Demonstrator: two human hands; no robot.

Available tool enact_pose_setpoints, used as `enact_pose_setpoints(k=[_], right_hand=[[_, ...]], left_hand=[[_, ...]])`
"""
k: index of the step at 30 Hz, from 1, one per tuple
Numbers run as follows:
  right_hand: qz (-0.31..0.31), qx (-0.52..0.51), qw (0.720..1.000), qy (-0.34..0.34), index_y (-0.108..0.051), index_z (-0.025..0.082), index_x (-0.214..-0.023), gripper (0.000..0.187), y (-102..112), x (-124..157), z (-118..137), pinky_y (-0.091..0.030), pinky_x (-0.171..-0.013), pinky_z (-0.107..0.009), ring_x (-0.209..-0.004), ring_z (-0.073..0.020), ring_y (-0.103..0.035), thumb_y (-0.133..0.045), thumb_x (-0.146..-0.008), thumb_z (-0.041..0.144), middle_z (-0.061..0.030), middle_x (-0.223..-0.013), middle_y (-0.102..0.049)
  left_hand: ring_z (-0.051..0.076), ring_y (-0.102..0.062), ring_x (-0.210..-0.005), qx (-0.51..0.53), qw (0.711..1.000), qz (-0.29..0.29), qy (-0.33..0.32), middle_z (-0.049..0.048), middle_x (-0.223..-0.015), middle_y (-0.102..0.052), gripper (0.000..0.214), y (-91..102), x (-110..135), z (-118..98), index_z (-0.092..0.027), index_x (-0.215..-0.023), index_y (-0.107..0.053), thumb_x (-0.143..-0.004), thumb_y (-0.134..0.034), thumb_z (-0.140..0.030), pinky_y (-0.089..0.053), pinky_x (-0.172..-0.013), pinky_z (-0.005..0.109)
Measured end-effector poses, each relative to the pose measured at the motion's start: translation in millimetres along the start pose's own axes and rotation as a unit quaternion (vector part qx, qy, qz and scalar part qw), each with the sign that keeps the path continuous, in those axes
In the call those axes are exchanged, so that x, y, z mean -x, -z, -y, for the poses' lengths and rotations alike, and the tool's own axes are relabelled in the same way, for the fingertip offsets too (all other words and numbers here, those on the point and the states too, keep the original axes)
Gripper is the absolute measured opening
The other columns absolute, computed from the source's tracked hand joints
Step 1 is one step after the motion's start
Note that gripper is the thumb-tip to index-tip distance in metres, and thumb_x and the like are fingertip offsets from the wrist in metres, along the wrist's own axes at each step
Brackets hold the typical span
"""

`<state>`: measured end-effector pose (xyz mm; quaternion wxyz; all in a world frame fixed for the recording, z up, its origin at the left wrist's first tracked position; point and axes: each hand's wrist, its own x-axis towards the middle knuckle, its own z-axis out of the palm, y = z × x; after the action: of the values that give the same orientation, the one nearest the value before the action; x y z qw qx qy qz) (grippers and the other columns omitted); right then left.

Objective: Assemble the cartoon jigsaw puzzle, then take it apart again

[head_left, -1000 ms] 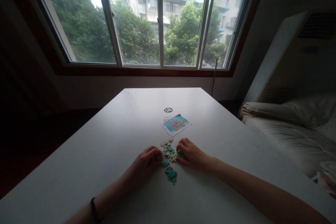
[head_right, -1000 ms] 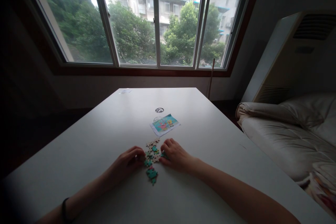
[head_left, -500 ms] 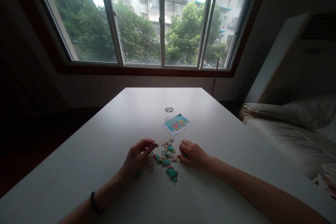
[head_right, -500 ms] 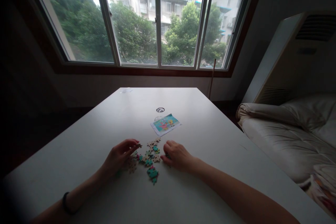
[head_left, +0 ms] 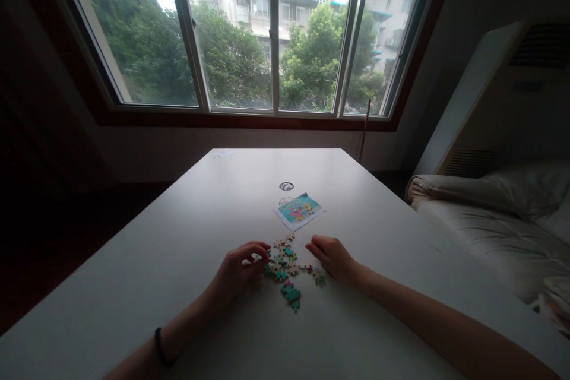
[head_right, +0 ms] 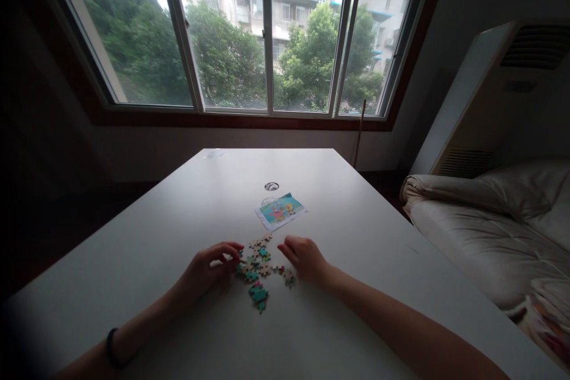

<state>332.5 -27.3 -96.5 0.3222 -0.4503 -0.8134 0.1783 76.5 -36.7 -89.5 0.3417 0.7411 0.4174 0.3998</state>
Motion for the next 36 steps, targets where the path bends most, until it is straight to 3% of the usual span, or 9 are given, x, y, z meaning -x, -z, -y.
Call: enact_pose_setpoints(k=[2,6,10,16,23,30,32,36], right_hand=[[-0.042,-0.117,0.99,-0.063,-0.038,0.018,-0.057,0.042,1,-3,-2,-0.026,-0.046,-0.021,-0.047,-0.0079,-0.032,-0.037,-0.086,0.047,0.0045,-0.05,-0.038],[-0.087,-0.343,0.919,-0.175,-0.036,0.019,-0.057,0.048,0,-9,-5,-0.018,-0.034,-0.019,-0.035,-0.0053,-0.024,-0.043,-0.075,0.063,0.0081,-0.042,-0.031],[-0.093,-0.419,0.881,-0.199,-0.039,0.018,-0.059,0.051,0,-11,-8,-0.015,-0.03,-0.018,-0.028,-0.0041,-0.024,-0.045,-0.07,0.068,0.0091,-0.035,-0.033],[-0.108,-0.476,0.849,-0.201,-0.04,0.019,-0.07,0.048,3,-11,-11,-0.024,-0.03,-0.016,-0.029,-0.0061,-0.037,-0.043,-0.074,0.066,0.0063,-0.041,-0.048],[-0.122,-0.499,0.829,-0.22,-0.039,0.019,-0.069,0.049,4,-13,-11,-0.041,-0.038,-0.021,-0.039,-0.012,-0.053,-0.041,-0.074,0.068,-0.0003,-0.053,-0.06],[-0.108,-0.544,0.798,-0.237,-0.045,0.018,-0.069,0.054,7,-14,-10,-0.049,-0.053,-0.028,-0.053,-0.0174,-0.063,-0.037,-0.072,0.072,-0.0053,-0.061,-0.067],[-0.097,-0.541,0.805,-0.223,-0.053,0.017,-0.073,0.059,8,-13,-8,-0.051,-0.063,-0.031,-0.062,-0.0189,-0.065,-0.035,-0.073,0.072,-0.0077,-0.067,-0.068],[-0.065,-0.5,0.849,-0.159,-0.065,0.014,-0.083,0.067,10,-8,0,-0.047,-0.082,-0.037,-0.083,-0.0221,-0.064,-0.032,-0.075,0.072,-0.0106,-0.08,-0.07]], left_hand=[[0.019,-0.061,-0.082,-0.004,1.0,0.024,-0.006,0.0096,-0.1,-0.063,0.01,-1.0,1,-1,-0.016,-0.072,-0.062,-0.076,-0.057,-0.024,-0.051,-0.065,0.026],[0.02,-0.059,-0.091,0.005,0.999,0.037,-0.019,0.0113,-0.103,-0.061,0.012,-0.7,1,-1,-0.016,-0.075,-0.062,-0.078,-0.055,-0.025,-0.051,-0.07,0.028],[0.021,-0.055,-0.099,0.022,0.999,0.037,-0.018,0.0112,-0.106,-0.059,0.014,-0.1,1,0,-0.016,-0.081,-0.061,-0.081,-0.052,-0.028,-0.05,-0.074,0.027],[0.02,-0.057,-0.094,0.002,0.999,0.027,-0.024,0.0089,-0.103,-0.061,0.017,0.2,-1,0,-0.018,-0.086,-0.061,-0.084,-0.049,-0.031,-0.048,-0.075,0.028],[0.019,-0.057,-0.091,-0.013,0.999,0.027,-0.036,0.0086,-0.1,-0.061,0.022,0.4,-2,2,-0.018,-0.087,-0.06,-0.085,-0.047,-0.035,-0.048,-0.075,0.028],[0.019,-0.057,-0.09,0.002,0.999,0.027,-0.037,0.0084,-0.098,-0.061,0.026,-0.5,-2,1,-0.017,-0.089,-0.06,-0.087,-0.044,-0.037,-0.048,-0.075,0.028],[0.019,-0.057,-0.088,-0.01,0.999,0.026,-0.032,0.0079,-0.096,-0.062,0.027,-0.2,-2,-2,-0.018,-0.089,-0.06,-0.087,-0.043,-0.039,-0.047,-0.075,0.028],[0.018,-0.057,-0.085,-0.028,0.999,0.029,-0.033,0.0076,-0.093,-0.062,0.03,0.8,-3,-8,-0.018,-0.088,-0.06,-0.087,-0.041,-0.041,-0.046,-0.074,0.027]])
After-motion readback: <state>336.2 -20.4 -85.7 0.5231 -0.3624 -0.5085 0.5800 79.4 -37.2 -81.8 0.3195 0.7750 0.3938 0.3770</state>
